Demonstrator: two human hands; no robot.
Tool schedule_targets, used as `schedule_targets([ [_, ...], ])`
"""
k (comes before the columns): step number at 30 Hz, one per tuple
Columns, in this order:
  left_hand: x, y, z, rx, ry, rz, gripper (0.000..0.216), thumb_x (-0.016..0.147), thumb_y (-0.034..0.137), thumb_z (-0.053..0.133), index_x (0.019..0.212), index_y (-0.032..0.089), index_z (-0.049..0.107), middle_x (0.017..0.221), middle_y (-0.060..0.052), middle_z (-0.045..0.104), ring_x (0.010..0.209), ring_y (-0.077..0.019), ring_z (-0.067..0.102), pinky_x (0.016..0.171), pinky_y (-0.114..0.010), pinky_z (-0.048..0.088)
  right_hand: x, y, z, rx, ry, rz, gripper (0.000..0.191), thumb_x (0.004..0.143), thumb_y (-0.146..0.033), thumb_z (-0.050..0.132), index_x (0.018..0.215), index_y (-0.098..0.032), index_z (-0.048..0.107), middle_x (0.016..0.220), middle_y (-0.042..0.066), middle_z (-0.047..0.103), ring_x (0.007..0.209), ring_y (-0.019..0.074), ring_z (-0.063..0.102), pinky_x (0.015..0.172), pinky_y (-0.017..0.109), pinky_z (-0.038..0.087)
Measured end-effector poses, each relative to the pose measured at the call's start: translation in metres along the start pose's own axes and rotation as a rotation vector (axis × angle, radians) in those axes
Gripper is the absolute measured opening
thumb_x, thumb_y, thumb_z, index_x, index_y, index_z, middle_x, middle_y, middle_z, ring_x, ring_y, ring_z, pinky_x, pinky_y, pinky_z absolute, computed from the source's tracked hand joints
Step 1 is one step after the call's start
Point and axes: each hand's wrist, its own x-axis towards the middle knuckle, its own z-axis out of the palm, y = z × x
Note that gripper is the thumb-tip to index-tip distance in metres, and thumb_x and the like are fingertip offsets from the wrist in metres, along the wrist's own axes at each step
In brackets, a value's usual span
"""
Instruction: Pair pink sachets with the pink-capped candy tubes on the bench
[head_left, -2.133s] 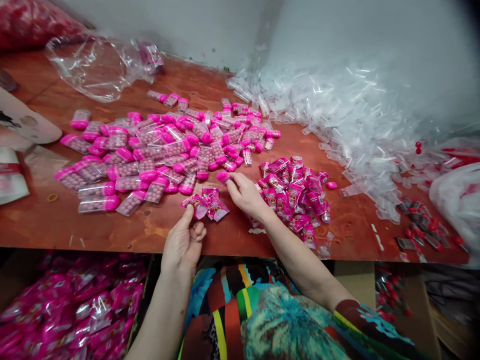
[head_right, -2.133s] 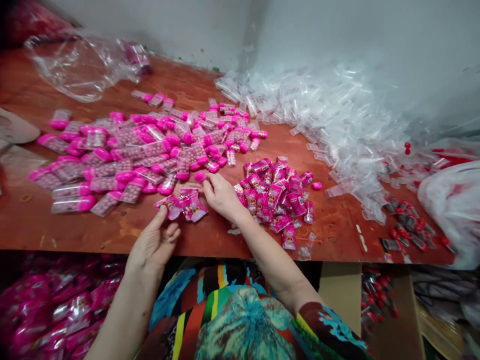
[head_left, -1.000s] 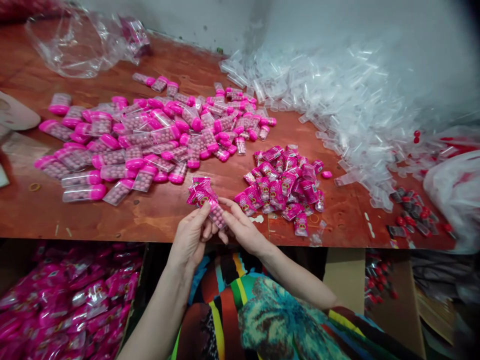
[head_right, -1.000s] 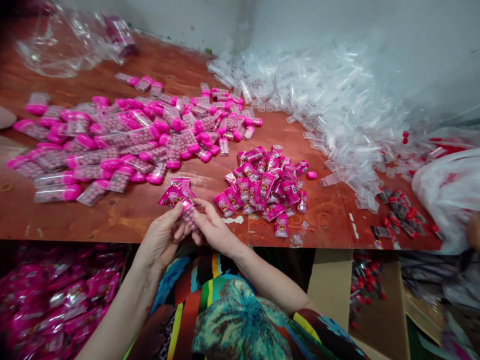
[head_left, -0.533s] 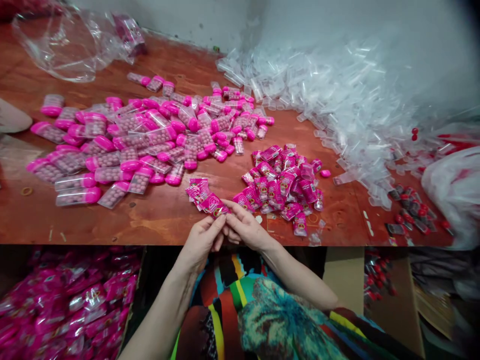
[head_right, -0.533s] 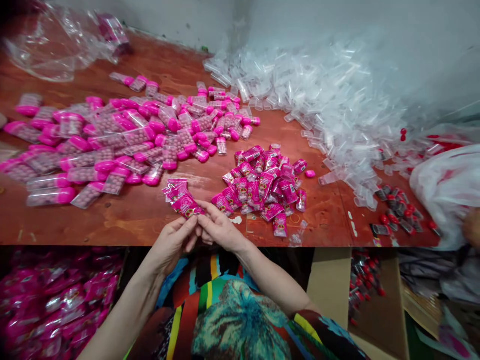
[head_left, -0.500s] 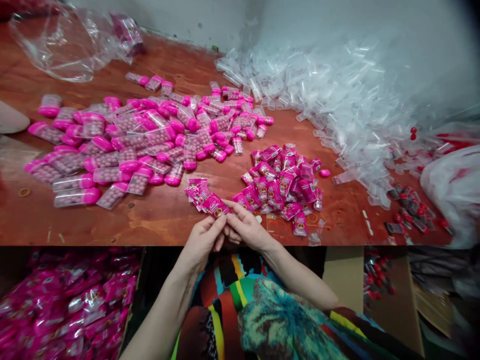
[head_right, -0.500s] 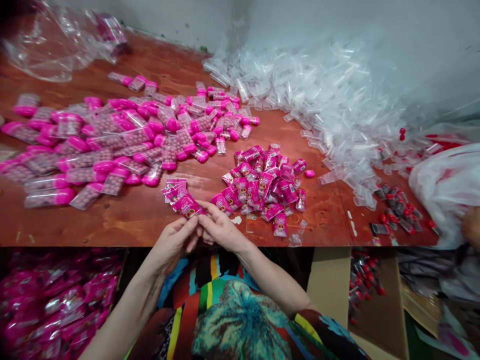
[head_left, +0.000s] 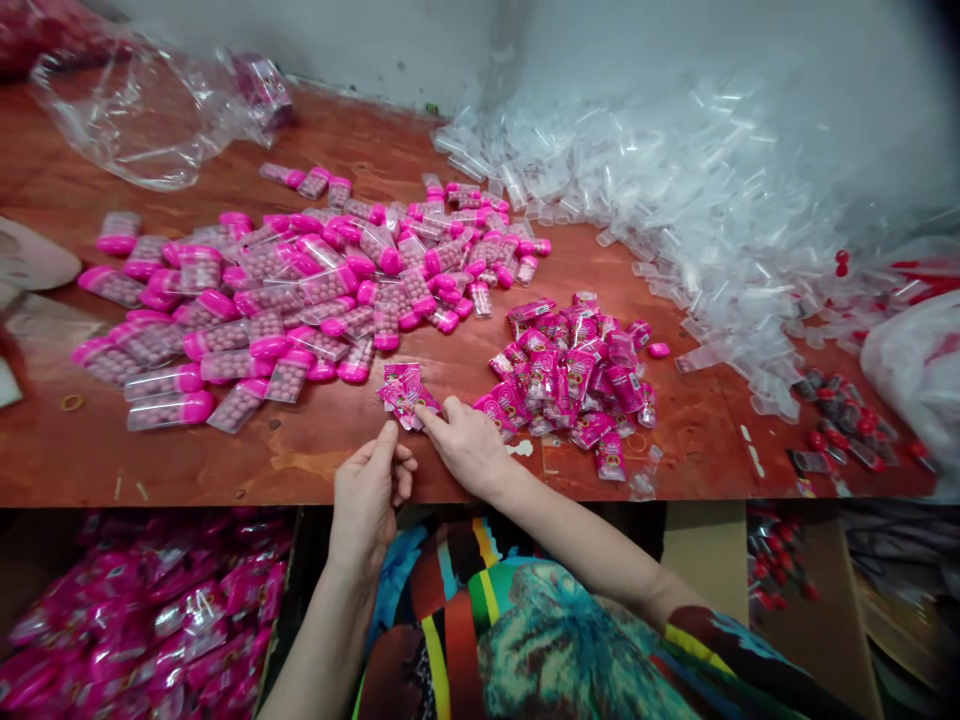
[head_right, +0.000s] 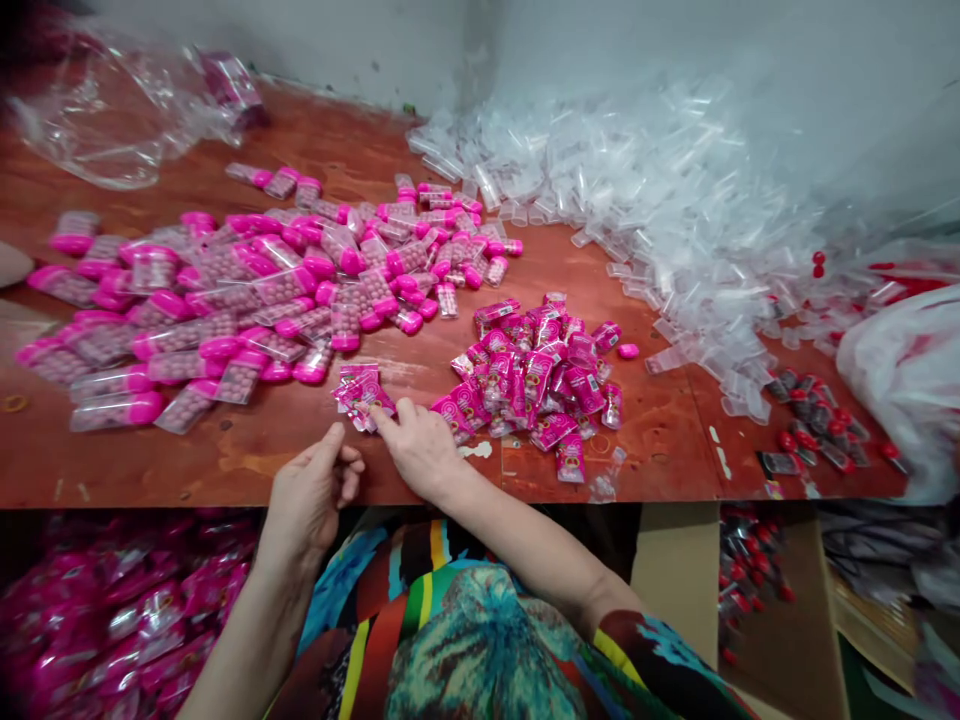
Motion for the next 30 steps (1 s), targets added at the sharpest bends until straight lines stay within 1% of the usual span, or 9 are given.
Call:
schedule_targets([
  [4,-0.001,-0.001,0.000,0.002,-0.006,-0.035,0.075,0.067,0.085,0.109,0.070,0.021,0.068,0.062,-0.003,0.069,0.041,-0.0106,0.049,0.040,-0.024,0.026,0.009,0.009,0.017,-0.040,0.132,-0.130,0.030,0.128,-0.023,0.064,0.143,-0.024,0.090,0.102,0.010,0.073,0.094,0.0264,0.073,0.083,0.035,0.059],
  [8,-0.002,0.002,0.006,0.008,-0.040,-0.006,0.081,0.056,0.090,0.111,0.071,0.021,0.072,0.062,-0.003,0.068,0.041,-0.0099,0.048,0.040,-0.025,0.025,0.008,0.020,0.019,-0.135,0.315,-0.305,0.028,0.128,-0.022,0.064,0.115,-0.020,0.089,0.100,0.008,0.073,0.089,0.0222,0.071,0.079,0.032,0.056],
  [13,-0.004,0.004,0.012,0.013,-0.084,0.141,0.064,0.065,0.073,0.114,0.072,0.020,0.078,0.066,0.000,0.066,0.044,-0.0064,0.042,0.042,-0.026,0.023,-0.004,0.019,0.012,-0.141,0.360,-0.402,0.022,0.124,-0.018,0.068,0.125,-0.023,0.090,0.102,0.008,0.076,0.088,0.0222,0.071,0.078,0.033,0.057],
  [16,-0.004,0.004,0.010,-0.026,-0.068,0.177,0.057,0.067,0.066,0.114,0.074,0.021,0.080,0.063,0.004,0.061,0.046,-0.0054,0.037,0.044,-0.024,0.023,-0.012,0.016,0.006,0.111,0.349,-0.316,0.028,0.121,-0.020,0.069,0.141,-0.027,0.087,0.120,0.011,0.079,0.098,0.0242,0.075,0.087,0.036,0.064],
  [19,-0.004,0.003,0.007,-0.065,-0.110,0.145,0.056,0.069,0.060,0.115,0.070,0.022,0.074,0.059,0.007,0.053,0.047,-0.0056,0.034,0.046,-0.024,0.023,-0.012,0.010,0.004,0.588,0.360,-0.080,0.035,0.120,-0.032,0.070,0.154,-0.026,0.076,0.132,0.011,0.077,0.095,0.0218,0.074,0.089,0.038,0.067],
  [21,-0.005,0.000,0.008,-0.093,-0.160,0.105,0.056,0.071,0.057,0.116,0.070,0.022,0.073,0.057,0.007,0.049,0.048,-0.0064,0.034,0.047,-0.025,0.026,-0.006,0.004,0.006,0.926,0.284,0.073,0.040,0.116,-0.043,0.077,0.151,-0.026,0.069,0.120,0.006,0.077,0.089,0.0199,0.072,0.085,0.035,0.065],
  [23,-0.005,-0.003,0.010,-0.108,-0.176,0.073,0.055,0.071,0.056,0.116,0.069,0.022,0.073,0.057,0.007,0.049,0.048,-0.0068,0.035,0.048,-0.026,0.028,0.000,-0.002,0.008,1.158,0.183,0.140,0.043,0.111,-0.047,0.082,0.146,-0.027,0.066,0.100,-0.001,0.073,0.085,0.0197,0.071,0.083,0.033,0.063],
  [26,-0.003,-0.005,0.014,-0.079,-0.168,0.037,0.060,0.065,0.061,0.118,0.068,0.022,0.073,0.053,0.007,0.046,0.047,-0.0068,0.035,0.047,-0.026,0.027,0.005,-0.008,0.008,1.222,0.167,0.123,0.035,0.112,-0.044,0.076,0.141,-0.026,0.066,0.083,-0.006,0.064,0.076,0.0186,0.064,0.076,0.030,0.056],
  [30,-0.001,0.003,0.015,-0.052,-0.208,0.000,0.073,0.058,0.074,0.118,0.064,0.023,0.066,0.047,0.008,0.041,0.046,-0.0072,0.032,0.048,-0.025,0.027,0.004,-0.007,-0.004,0.979,0.212,0.057,0.027,0.116,-0.036,0.068,0.141,-0.025,0.071,0.078,-0.007,0.063,0.069,0.0181,0.059,0.070,0.030,0.048],
])
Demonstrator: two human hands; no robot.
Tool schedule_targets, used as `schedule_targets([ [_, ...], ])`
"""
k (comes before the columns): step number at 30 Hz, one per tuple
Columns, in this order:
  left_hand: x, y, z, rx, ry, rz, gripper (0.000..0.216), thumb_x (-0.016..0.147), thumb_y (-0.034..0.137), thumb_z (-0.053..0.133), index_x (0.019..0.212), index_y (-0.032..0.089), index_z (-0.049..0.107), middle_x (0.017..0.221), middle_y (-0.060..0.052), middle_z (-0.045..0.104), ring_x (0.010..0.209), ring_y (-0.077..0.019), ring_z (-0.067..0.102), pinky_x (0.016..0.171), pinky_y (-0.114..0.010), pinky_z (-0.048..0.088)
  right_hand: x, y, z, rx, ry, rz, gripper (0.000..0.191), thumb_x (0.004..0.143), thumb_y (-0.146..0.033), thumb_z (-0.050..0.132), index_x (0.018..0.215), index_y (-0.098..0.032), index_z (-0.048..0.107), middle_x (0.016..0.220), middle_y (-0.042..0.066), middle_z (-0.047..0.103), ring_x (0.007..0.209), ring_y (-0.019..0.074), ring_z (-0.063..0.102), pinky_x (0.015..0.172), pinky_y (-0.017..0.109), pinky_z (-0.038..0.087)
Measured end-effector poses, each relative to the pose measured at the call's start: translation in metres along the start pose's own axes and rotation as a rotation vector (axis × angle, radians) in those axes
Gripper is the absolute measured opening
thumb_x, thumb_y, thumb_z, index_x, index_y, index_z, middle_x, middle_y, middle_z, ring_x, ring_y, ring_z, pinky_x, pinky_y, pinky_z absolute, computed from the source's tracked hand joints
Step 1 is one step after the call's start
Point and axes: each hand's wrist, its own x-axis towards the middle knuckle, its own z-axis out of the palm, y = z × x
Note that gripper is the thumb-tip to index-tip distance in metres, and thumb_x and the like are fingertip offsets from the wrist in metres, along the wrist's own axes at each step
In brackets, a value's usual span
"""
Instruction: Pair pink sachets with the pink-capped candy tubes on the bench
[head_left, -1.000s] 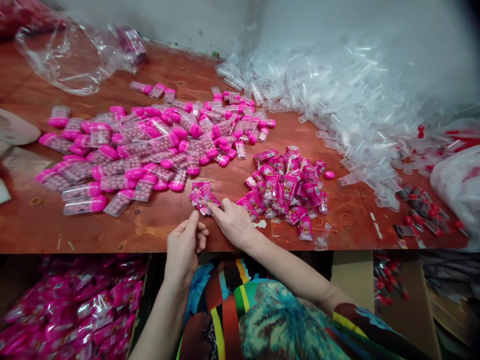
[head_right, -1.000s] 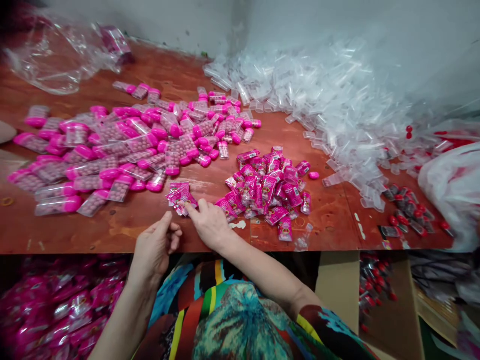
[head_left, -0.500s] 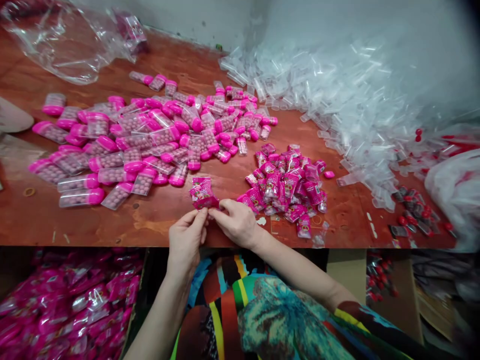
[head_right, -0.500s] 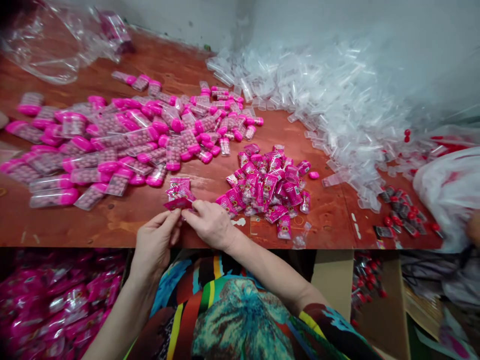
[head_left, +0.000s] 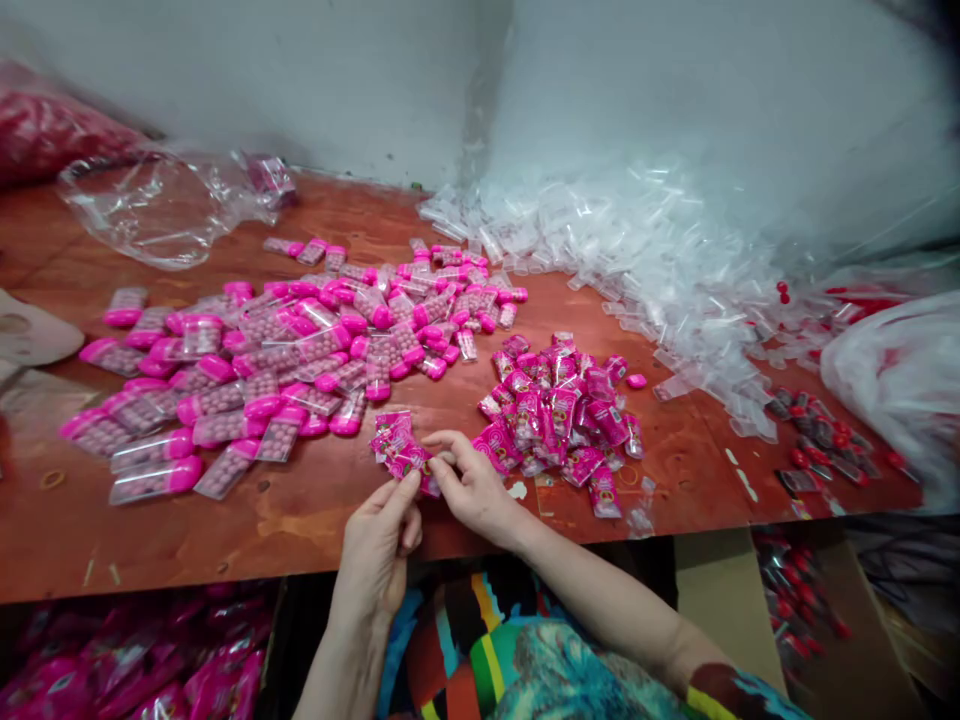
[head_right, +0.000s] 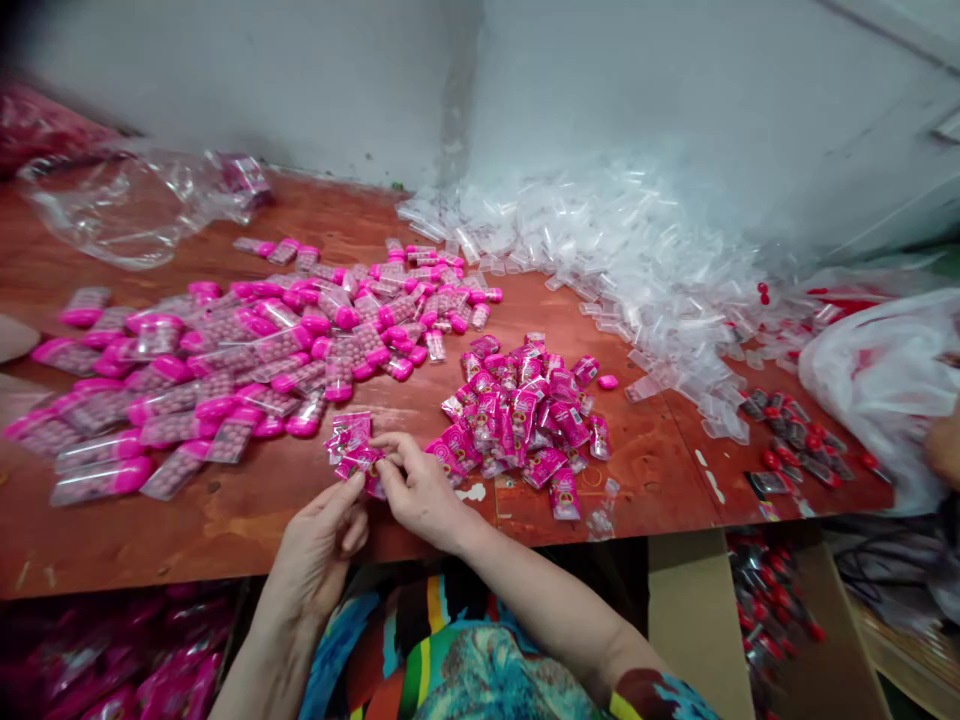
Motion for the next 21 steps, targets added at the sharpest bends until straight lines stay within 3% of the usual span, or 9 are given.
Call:
schedule_targets([
  [3,0.002,0.009,-0.004,-0.023,0.025,-0.006,0.076,0.052,0.073,0.120,0.062,0.023,0.064,0.045,0.009,0.041,0.046,-0.0065,0.032,0.048,-0.024,0.027,0.012,-0.011,-0.013,-0.195,-0.128,-0.048,0.024,0.120,-0.033,0.064,0.138,-0.024,0.077,0.086,-0.002,0.073,0.075,0.0199,0.068,0.074,0.032,0.053],
  [5,0.004,0.012,-0.006,-0.047,0.086,0.019,0.077,0.047,0.068,0.123,0.062,0.022,0.063,0.048,0.010,0.041,0.046,-0.0052,0.032,0.047,-0.022,0.025,0.032,-0.018,-0.021,-0.370,-0.159,-0.050,0.025,0.123,-0.031,0.060,0.138,-0.025,0.080,0.101,0.003,0.081,0.090,0.0232,0.078,0.085,0.035,0.061],
  [7,0.005,0.015,-0.008,-0.080,0.135,0.054,0.078,0.045,0.062,0.125,0.063,0.022,0.060,0.052,0.011,0.043,0.046,-0.0041,0.034,0.047,-0.021,0.024,0.060,-0.025,-0.027,-0.599,-0.085,-0.023,0.030,0.124,-0.025,0.058,0.142,-0.024,0.082,0.123,0.009,0.086,0.116,0.0276,0.083,0.105,0.039,0.065],
  [9,0.005,0.016,-0.009,-0.118,0.159,0.073,0.077,0.047,0.057,0.125,0.065,0.022,0.058,0.056,0.011,0.045,0.047,-0.0037,0.035,0.046,-0.021,0.024,0.089,-0.030,-0.028,-0.802,0.011,0.025,0.033,0.124,-0.021,0.059,0.149,-0.020,0.081,0.145,0.018,0.083,0.141,0.0337,0.078,0.124,0.048,0.062],
  [12,0.004,0.017,-0.006,-0.155,0.175,0.059,0.072,0.056,0.051,0.124,0.067,0.021,0.059,0.060,0.010,0.047,0.047,-0.0037,0.036,0.045,-0.020,0.025,0.124,-0.035,-0.021,-1.038,0.067,0.122,0.039,0.125,-0.029,0.066,0.160,-0.016,0.077,0.164,0.026,0.073,0.155,0.0408,0.069,0.133,0.058,0.058],
  [17,0.003,0.017,-0.008,-0.198,0.213,0.046,0.058,0.069,0.040,0.118,0.071,0.021,0.064,0.065,0.005,0.058,0.047,-0.0039,0.035,0.043,-0.021,0.025,0.134,-0.032,-0.016,-1.209,0.069,0.189,0.039,0.123,-0.018,0.062,0.157,-0.013,0.080,0.161,0.026,0.073,0.149,0.0368,0.073,0.128,0.048,0.061],
  [19,0.003,0.016,-0.012,-0.211,0.233,0.047,0.049,0.077,0.036,0.112,0.073,0.021,0.066,0.069,0.003,0.063,0.047,-0.0038,0.033,0.042,-0.022,0.022,0.124,-0.028,-0.024,-1.139,0.096,0.143,0.036,0.120,-0.017,0.063,0.149,-0.013,0.083,0.152,0.023,0.075,0.136,0.0345,0.078,0.121,0.045,0.064],
  [21,0.004,0.016,-0.014,-0.228,0.223,0.057,0.047,0.080,0.032,0.109,0.072,0.022,0.064,0.067,0.003,0.059,0.046,-0.0046,0.033,0.042,-0.024,0.021,0.110,-0.023,-0.038,-0.962,0.168,0.067,0.032,0.115,-0.020,0.068,0.141,-0.016,0.086,0.144,0.019,0.077,0.124,0.0318,0.080,0.114,0.043,0.066],
])
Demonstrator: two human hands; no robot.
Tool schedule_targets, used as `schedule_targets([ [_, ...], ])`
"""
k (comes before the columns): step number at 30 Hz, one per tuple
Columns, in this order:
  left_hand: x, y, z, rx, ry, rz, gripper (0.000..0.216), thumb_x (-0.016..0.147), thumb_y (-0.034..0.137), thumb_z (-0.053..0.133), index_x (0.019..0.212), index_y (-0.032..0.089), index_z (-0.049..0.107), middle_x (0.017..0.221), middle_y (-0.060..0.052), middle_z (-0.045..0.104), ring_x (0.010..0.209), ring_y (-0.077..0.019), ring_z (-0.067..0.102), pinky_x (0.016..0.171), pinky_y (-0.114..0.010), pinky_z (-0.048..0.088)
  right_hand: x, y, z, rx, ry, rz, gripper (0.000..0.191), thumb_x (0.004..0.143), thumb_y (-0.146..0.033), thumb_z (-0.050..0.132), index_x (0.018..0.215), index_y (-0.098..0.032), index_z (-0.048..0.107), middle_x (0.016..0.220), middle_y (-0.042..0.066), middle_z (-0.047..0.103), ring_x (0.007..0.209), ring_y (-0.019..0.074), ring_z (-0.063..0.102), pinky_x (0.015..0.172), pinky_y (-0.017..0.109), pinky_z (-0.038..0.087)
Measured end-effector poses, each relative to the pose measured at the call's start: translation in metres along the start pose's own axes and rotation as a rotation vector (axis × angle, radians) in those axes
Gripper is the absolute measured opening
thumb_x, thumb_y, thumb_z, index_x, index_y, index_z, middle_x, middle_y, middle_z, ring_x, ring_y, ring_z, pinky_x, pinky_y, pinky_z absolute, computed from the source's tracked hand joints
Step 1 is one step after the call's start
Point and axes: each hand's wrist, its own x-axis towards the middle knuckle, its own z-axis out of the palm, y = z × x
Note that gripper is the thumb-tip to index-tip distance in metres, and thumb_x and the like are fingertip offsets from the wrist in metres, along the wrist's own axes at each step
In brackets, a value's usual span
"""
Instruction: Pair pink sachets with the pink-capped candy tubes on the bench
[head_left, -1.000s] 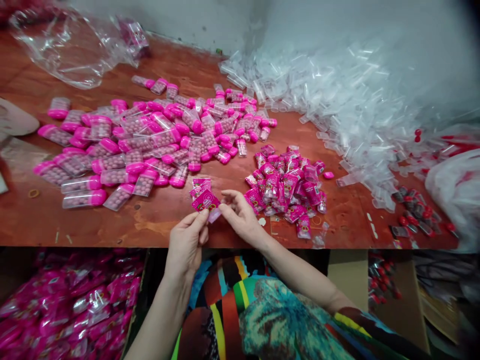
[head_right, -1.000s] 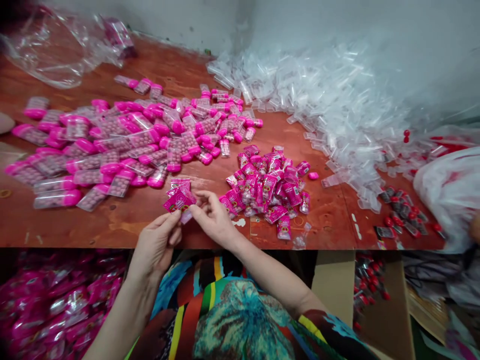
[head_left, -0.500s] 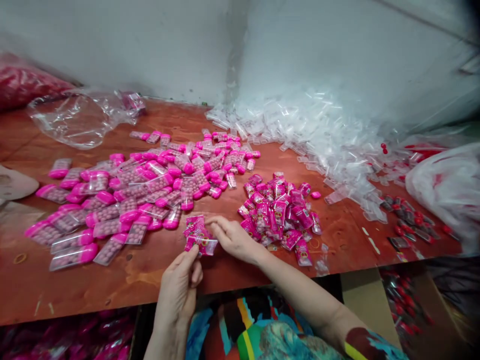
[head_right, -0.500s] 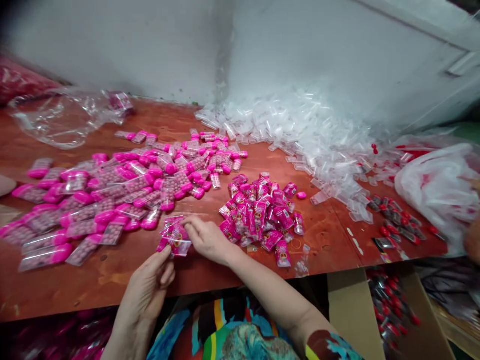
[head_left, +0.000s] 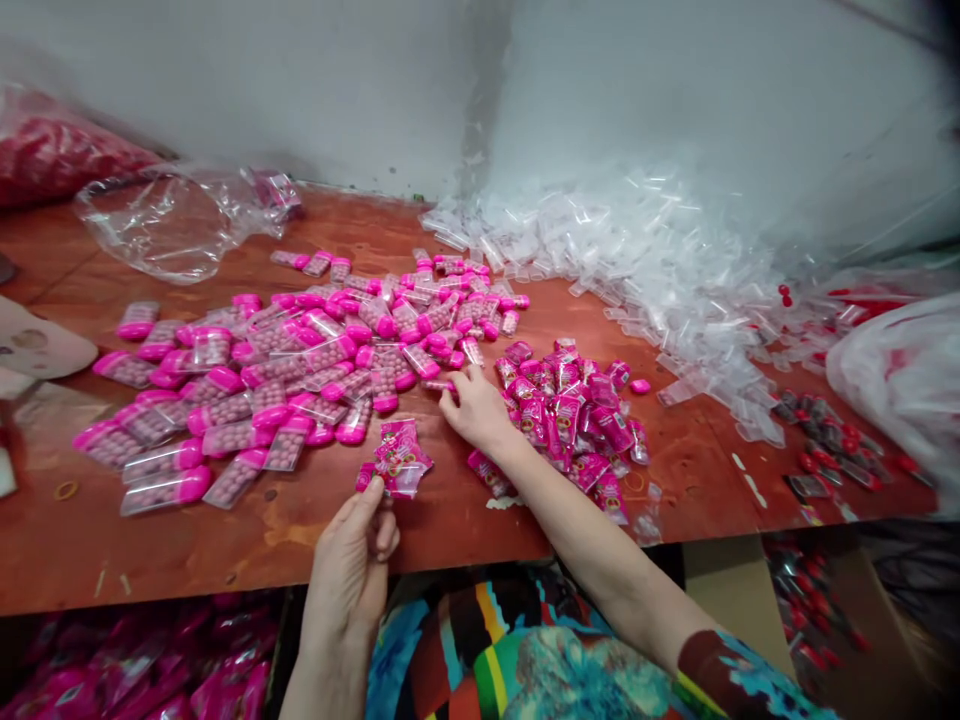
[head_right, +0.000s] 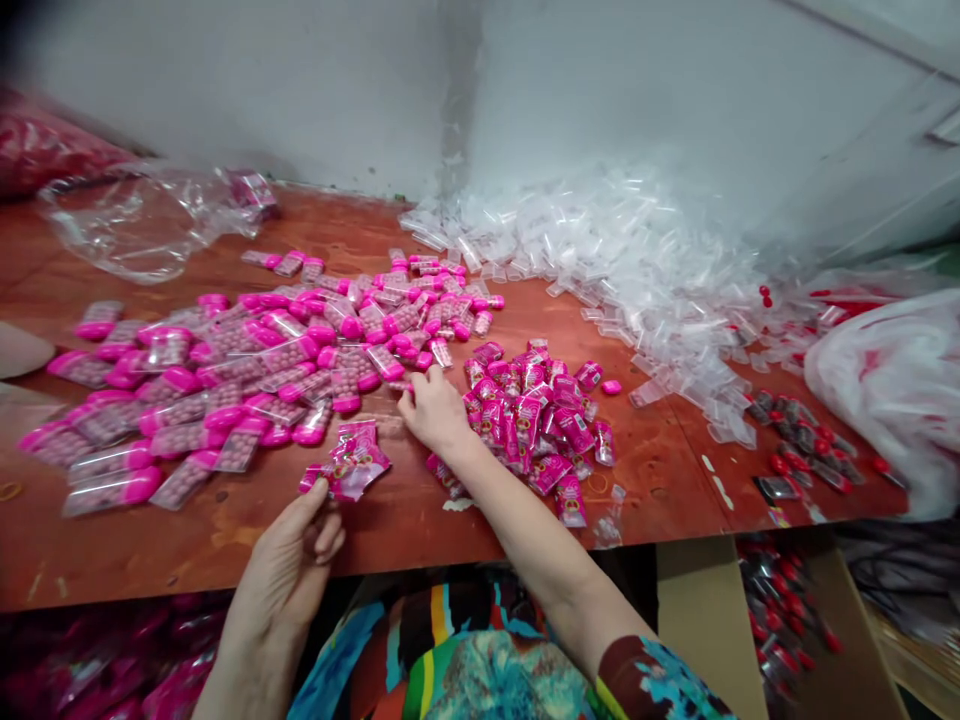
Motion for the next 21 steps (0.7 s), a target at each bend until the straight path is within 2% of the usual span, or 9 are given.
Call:
schedule_targets([
  [2,0.000,0.001,0.001,-0.032,-0.030,0.002,0.051,0.081,0.031,0.108,0.070,0.022,0.059,0.064,0.005,0.052,0.047,-0.0054,0.034,0.042,-0.024,0.021,-0.014,0.016,-0.008,0.294,0.090,0.007,0.026,0.109,-0.024,0.073,0.130,-0.019,0.087,0.134,0.015,0.079,0.117,0.0289,0.079,0.108,0.042,0.067],
  [4,-0.002,0.003,0.005,-0.067,-0.058,-0.015,0.054,0.080,0.029,0.110,0.071,0.023,0.057,0.065,0.007,0.051,0.047,-0.0050,0.034,0.043,-0.023,0.023,-0.030,0.030,-0.017,0.666,0.116,0.071,0.025,0.103,-0.033,0.078,0.124,-0.021,0.084,0.120,0.009,0.080,0.106,0.0257,0.078,0.097,0.039,0.068],
  [7,-0.005,0.005,0.013,-0.087,-0.088,-0.081,0.058,0.077,0.028,0.112,0.073,0.023,0.055,0.065,0.009,0.050,0.047,-0.0038,0.030,0.043,-0.021,0.024,-0.058,0.043,-0.031,1.178,0.009,0.234,0.043,0.091,-0.046,0.094,0.125,-0.024,0.081,0.108,0.003,0.080,0.089,0.0196,0.073,0.079,0.031,0.064],
  [9,-0.007,0.005,0.017,-0.097,-0.102,-0.121,0.060,0.077,0.027,0.113,0.074,0.023,0.053,0.063,0.011,0.048,0.047,-0.0040,0.029,0.043,-0.021,0.023,-0.077,0.046,-0.037,1.397,-0.080,0.312,0.056,0.080,-0.042,0.105,0.127,-0.026,0.080,0.108,0.001,0.080,0.086,0.0168,0.071,0.073,0.027,0.061],
  [11,-0.009,0.005,0.019,-0.114,-0.111,-0.149,0.062,0.076,0.026,0.115,0.074,0.024,0.053,0.062,0.011,0.047,0.047,-0.0043,0.029,0.043,-0.022,0.023,-0.093,0.045,-0.039,1.556,-0.149,0.362,0.062,0.073,-0.032,0.109,0.127,-0.027,0.078,0.108,-0.001,0.079,0.083,0.0148,0.069,0.070,0.025,0.060],
  [13,-0.010,0.003,0.020,-0.126,-0.117,-0.166,0.063,0.075,0.026,0.117,0.075,0.024,0.054,0.062,0.012,0.048,0.047,-0.0042,0.029,0.043,-0.022,0.023,-0.107,0.041,-0.036,1.687,-0.218,0.395,0.064,0.074,-0.029,0.111,0.127,-0.028,0.076,0.105,-0.003,0.078,0.082,0.0138,0.069,0.071,0.023,0.061],
  [17,-0.009,-0.003,0.020,-0.123,-0.084,-0.170,0.065,0.075,0.028,0.119,0.077,0.025,0.055,0.063,0.012,0.047,0.047,-0.0039,0.027,0.043,-0.024,0.023,-0.127,0.028,-0.023,1.781,-0.383,0.431,0.054,0.090,-0.038,0.107,0.129,-0.027,0.072,0.107,0.000,0.079,0.091,0.0175,0.078,0.079,0.028,0.071],
  [19,-0.008,-0.007,0.019,-0.107,-0.070,-0.159,0.064,0.080,0.030,0.118,0.078,0.025,0.054,0.063,0.012,0.047,0.047,-0.0039,0.026,0.043,-0.026,0.022,-0.134,0.022,-0.018,1.772,-0.457,0.441,0.052,0.098,-0.044,0.101,0.136,-0.028,0.070,0.109,0.001,0.080,0.091,0.0200,0.082,0.077,0.033,0.074],
  [21,-0.007,-0.011,0.017,-0.084,-0.074,-0.137,0.061,0.087,0.032,0.115,0.078,0.025,0.055,0.064,0.011,0.048,0.048,-0.0046,0.027,0.044,-0.028,0.023,-0.140,0.018,-0.014,1.753,-0.498,0.427,0.058,0.103,-0.051,0.098,0.147,-0.030,0.066,0.108,0.000,0.079,0.087,0.0208,0.083,0.071,0.034,0.074],
])
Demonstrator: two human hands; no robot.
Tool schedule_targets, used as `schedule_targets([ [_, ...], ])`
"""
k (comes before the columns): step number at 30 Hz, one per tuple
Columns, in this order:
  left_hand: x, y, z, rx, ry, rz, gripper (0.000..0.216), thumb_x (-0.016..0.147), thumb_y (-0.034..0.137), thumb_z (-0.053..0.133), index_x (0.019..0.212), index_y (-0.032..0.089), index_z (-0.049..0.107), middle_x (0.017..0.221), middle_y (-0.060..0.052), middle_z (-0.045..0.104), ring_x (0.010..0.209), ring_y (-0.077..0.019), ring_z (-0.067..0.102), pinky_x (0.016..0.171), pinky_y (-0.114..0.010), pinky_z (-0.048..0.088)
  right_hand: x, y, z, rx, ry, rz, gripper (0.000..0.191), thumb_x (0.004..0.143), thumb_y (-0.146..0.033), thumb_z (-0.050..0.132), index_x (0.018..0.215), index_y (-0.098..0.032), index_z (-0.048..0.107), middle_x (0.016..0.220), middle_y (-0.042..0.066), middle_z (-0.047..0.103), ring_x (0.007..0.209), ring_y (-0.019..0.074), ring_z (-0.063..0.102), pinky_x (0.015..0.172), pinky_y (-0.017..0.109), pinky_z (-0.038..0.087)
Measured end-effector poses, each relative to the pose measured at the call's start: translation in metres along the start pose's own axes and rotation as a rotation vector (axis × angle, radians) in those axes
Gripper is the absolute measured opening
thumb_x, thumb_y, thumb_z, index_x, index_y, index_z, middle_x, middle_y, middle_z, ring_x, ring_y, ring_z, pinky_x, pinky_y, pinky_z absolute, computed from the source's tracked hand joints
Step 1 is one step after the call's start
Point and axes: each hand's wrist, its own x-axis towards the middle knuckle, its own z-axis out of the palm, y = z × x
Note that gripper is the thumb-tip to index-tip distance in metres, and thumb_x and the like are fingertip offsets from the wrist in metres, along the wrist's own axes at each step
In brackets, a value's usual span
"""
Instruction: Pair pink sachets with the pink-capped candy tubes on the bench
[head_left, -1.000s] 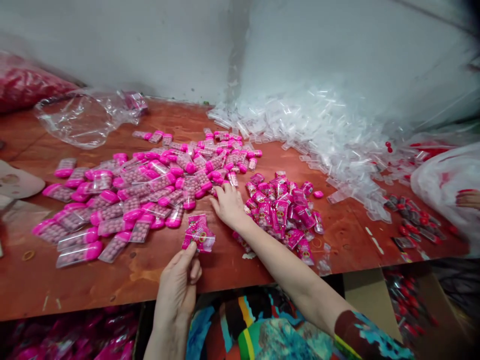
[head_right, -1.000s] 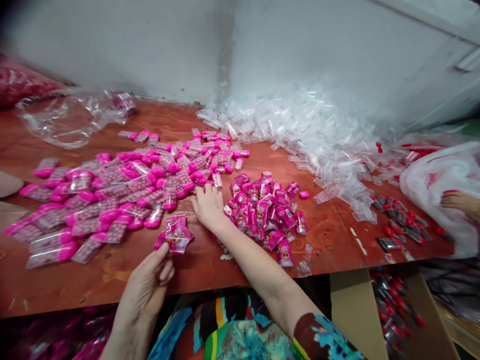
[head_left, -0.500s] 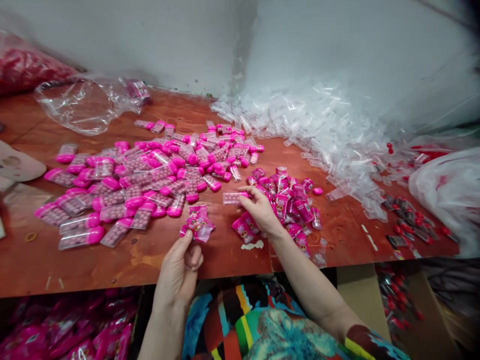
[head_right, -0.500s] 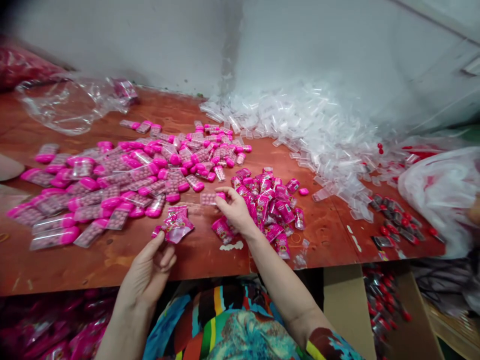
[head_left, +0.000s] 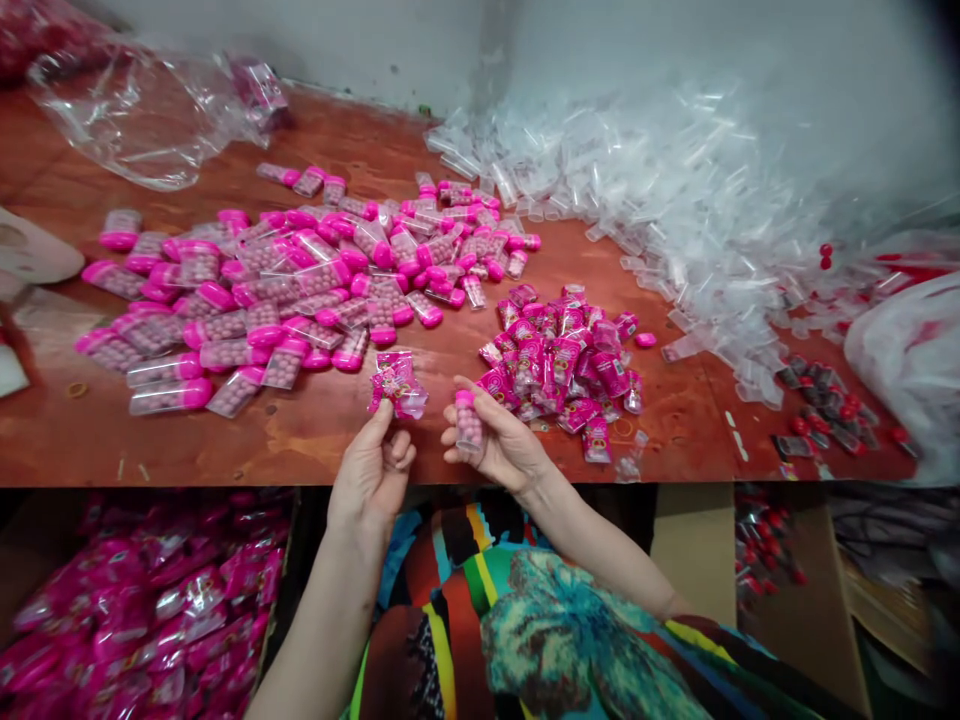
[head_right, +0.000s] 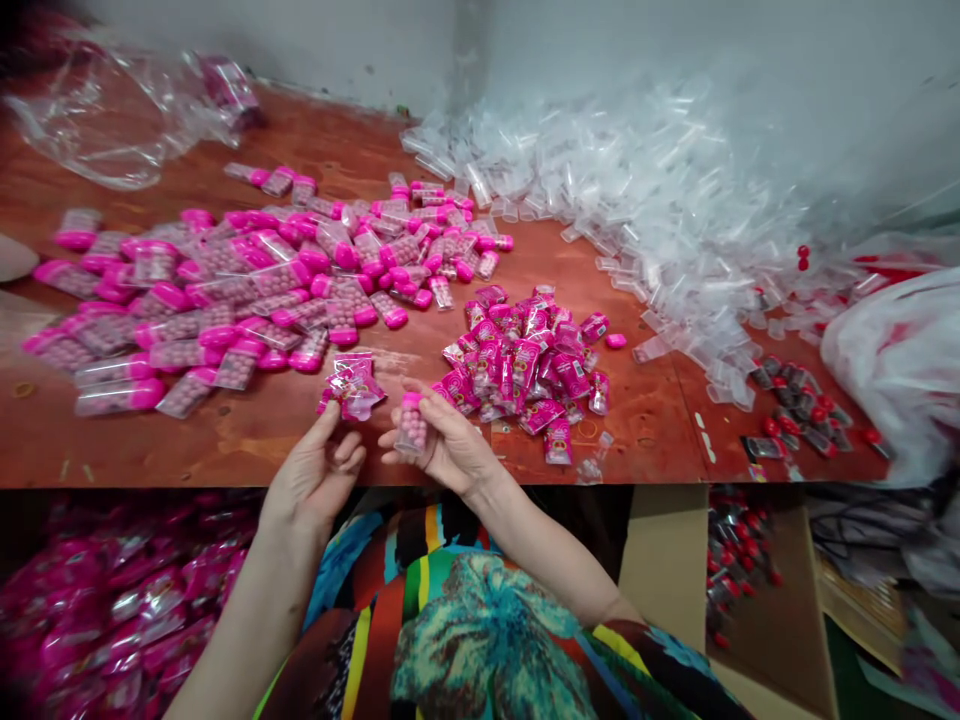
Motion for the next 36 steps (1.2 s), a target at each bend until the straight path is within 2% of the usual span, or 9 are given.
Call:
schedule_targets([
  [2,0.000,-0.003,-0.002,0.020,-0.008,0.026,0.059,0.091,0.035,0.113,0.078,0.025,0.056,0.064,0.010,0.050,0.049,-0.0051,0.030,0.046,-0.028,0.025,-0.002,0.006,0.004,-0.058,-0.014,-0.029,0.070,0.104,-0.056,0.098,0.159,-0.033,0.061,0.107,-0.002,0.078,0.081,0.0196,0.080,0.063,0.031,0.071],
  [4,0.000,-0.007,-0.002,0.035,-0.010,0.042,0.059,0.087,0.037,0.116,0.078,0.024,0.059,0.065,0.009,0.051,0.050,-0.0050,0.032,0.046,-0.028,0.026,-0.002,0.012,0.007,-0.138,-0.001,-0.092,0.078,0.104,-0.061,0.099,0.166,-0.035,0.058,0.106,-0.003,0.076,0.075,0.0173,0.075,0.055,0.027,0.066],
  [7,-0.001,-0.012,0.000,0.052,-0.009,0.055,0.062,0.076,0.040,0.122,0.077,0.024,0.062,0.065,0.010,0.051,0.049,-0.0048,0.035,0.045,-0.027,0.028,0.002,0.021,0.011,-0.244,0.049,-0.179,0.082,0.105,-0.067,0.097,0.169,-0.035,0.056,0.104,-0.005,0.074,0.067,0.0137,0.069,0.051,0.024,0.059],
  [10,-0.002,-0.017,0.003,0.054,-0.006,0.066,0.066,0.074,0.046,0.123,0.075,0.024,0.061,0.062,0.010,0.050,0.049,-0.0052,0.039,0.045,-0.024,0.030,0.007,0.029,0.011,-0.313,0.065,-0.195,0.085,0.106,-0.072,0.094,0.169,-0.033,0.053,0.101,-0.006,0.071,0.061,0.0115,0.066,0.047,0.022,0.053],
  [17,-0.004,-0.022,-0.001,0.108,-0.052,0.087,0.070,0.071,0.058,0.123,0.072,0.022,0.062,0.055,0.008,0.053,0.049,-0.0072,0.047,0.049,-0.023,0.033,0.003,0.035,0.008,-0.409,0.065,-0.151,0.079,0.113,-0.073,0.085,0.169,-0.032,0.046,0.096,-0.008,0.069,0.049,0.0087,0.060,0.040,0.020,0.040],
  [20,-0.006,-0.023,-0.002,0.144,-0.109,0.081,0.070,0.072,0.063,0.121,0.069,0.023,0.064,0.052,0.006,0.054,0.048,-0.0098,0.050,0.051,-0.024,0.036,0.002,0.036,0.009,-0.444,0.080,-0.160,0.073,0.116,-0.077,0.078,0.165,-0.030,0.050,0.088,-0.009,0.067,0.047,0.0091,0.053,0.040,0.020,0.038],
  [26,-0.011,-0.018,0.005,0.114,-0.094,0.049,0.065,0.080,0.057,0.119,0.074,0.023,0.064,0.055,0.008,0.053,0.045,-0.0078,0.044,0.049,-0.024,0.034,0.005,0.038,0.010,-0.569,0.148,-0.268,0.058,0.119,-0.078,0.071,0.146,-0.028,0.066,0.085,-0.007,0.062,0.065,0.0137,0.060,0.057,0.024,0.048],
  [31,-0.014,-0.015,0.004,0.126,-0.189,0.013,0.056,0.070,0.046,0.122,0.087,0.018,0.076,0.062,0.008,0.057,0.049,-0.0067,0.046,0.047,-0.021,0.031,0.001,0.035,0.005,-0.770,0.151,-0.325,0.053,0.120,-0.073,0.069,0.150,-0.028,0.068,0.089,-0.004,0.066,0.076,0.0193,0.066,0.069,0.032,0.056],
  [36,-0.018,-0.022,0.000,0.218,-0.284,-0.082,0.068,0.061,0.058,0.125,0.075,0.019,0.071,0.059,0.006,0.056,0.050,-0.0070,0.045,0.046,-0.020,0.029,-0.009,0.029,0.004,-0.929,0.134,-0.332,0.057,0.123,-0.070,0.065,0.161,-0.027,0.069,0.092,0.001,0.072,0.082,0.0258,0.075,0.084,0.042,0.065],
])
